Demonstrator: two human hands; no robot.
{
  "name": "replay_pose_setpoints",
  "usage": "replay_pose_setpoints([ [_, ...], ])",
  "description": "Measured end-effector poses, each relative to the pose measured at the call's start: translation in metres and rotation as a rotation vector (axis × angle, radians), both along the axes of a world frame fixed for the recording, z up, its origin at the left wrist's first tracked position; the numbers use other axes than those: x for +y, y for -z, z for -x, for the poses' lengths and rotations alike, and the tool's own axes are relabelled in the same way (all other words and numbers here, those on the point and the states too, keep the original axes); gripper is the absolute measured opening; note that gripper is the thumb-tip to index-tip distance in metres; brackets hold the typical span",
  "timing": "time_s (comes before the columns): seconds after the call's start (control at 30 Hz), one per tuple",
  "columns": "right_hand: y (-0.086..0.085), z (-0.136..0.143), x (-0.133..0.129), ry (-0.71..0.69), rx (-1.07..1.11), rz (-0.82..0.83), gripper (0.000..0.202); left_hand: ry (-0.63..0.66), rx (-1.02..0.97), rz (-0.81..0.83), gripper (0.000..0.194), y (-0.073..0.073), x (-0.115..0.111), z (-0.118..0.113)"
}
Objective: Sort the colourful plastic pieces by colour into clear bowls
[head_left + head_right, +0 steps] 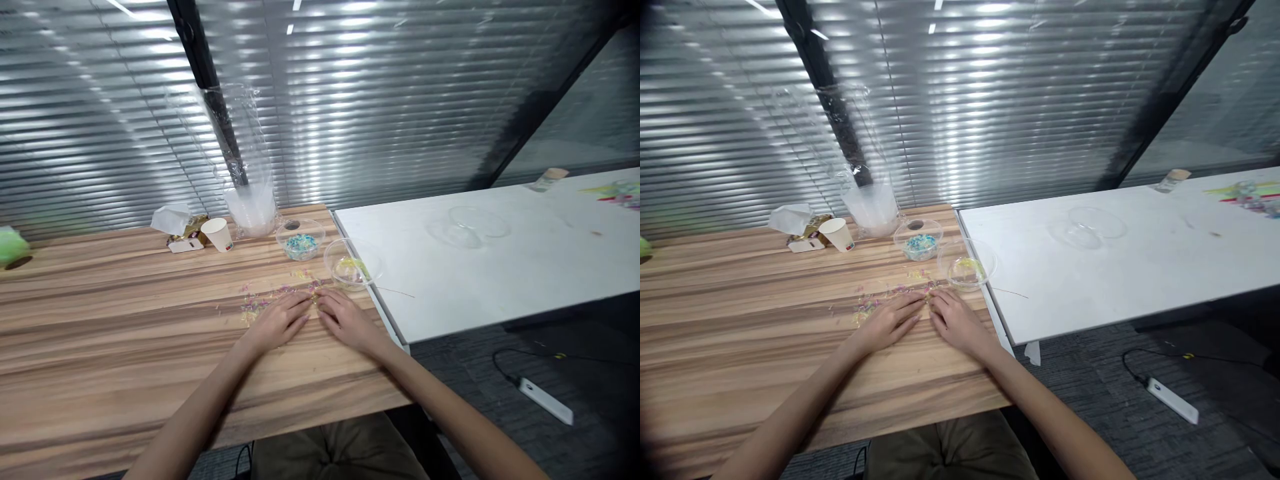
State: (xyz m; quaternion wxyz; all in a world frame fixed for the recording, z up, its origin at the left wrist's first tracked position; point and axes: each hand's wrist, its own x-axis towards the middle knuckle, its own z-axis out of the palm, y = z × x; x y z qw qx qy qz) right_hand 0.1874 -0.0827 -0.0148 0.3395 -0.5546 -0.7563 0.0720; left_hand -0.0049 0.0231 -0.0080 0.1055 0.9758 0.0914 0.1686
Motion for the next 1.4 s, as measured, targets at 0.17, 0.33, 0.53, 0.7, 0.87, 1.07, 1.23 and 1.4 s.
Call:
replay_pose_setpoints([
  [0.17,0.0022,-0.0007,0.0007,-0.007,0.01,0.0,0.015,0.0,0.003,-0.003,0.033,0.0013,0.0006,0.0],
  [0.33,0.0025,-0.0009,0.0006,-0.005,0.01,0.001,0.014,0.003,0.01,-0.005,0.034,0.0017,0.0008,0.0003],
  [0.53,0.0009,-0.0005,0.0006,-0.002,0.017,0.007,0.014,0.002,0.006,-0.003,0.034,0.0018,0.0008,0.0002],
  [0.7,0.0026,-0.0015,0.001,-0.008,0.021,0.004,0.014,-0.003,0.013,0.003,0.034,0.0012,0.0007,-0.0002],
  [0.87,0.0036,-0.0022,0.0008,-0.01,0.014,-0.001,0.015,0.0,-0.018,0.007,0.035,0.0016,0.0003,0.0001],
  [1.07,0.0037,-0.0019,0.0008,-0.011,0.017,-0.004,0.015,0.002,-0.025,0.001,0.035,0.0041,0.0013,0.0007],
  [1.23,0.004,-0.0021,0.0011,-0.009,0.009,0.003,0.014,-0.002,-0.012,0.003,0.034,0.003,0.0013,0.0006],
  [1.4,0.0033,-0.0023,0.0008,-0.012,0.011,0.003,0.014,-0.003,-0.008,-0.002,0.034,0.0029,0.0012,0.0004],
])
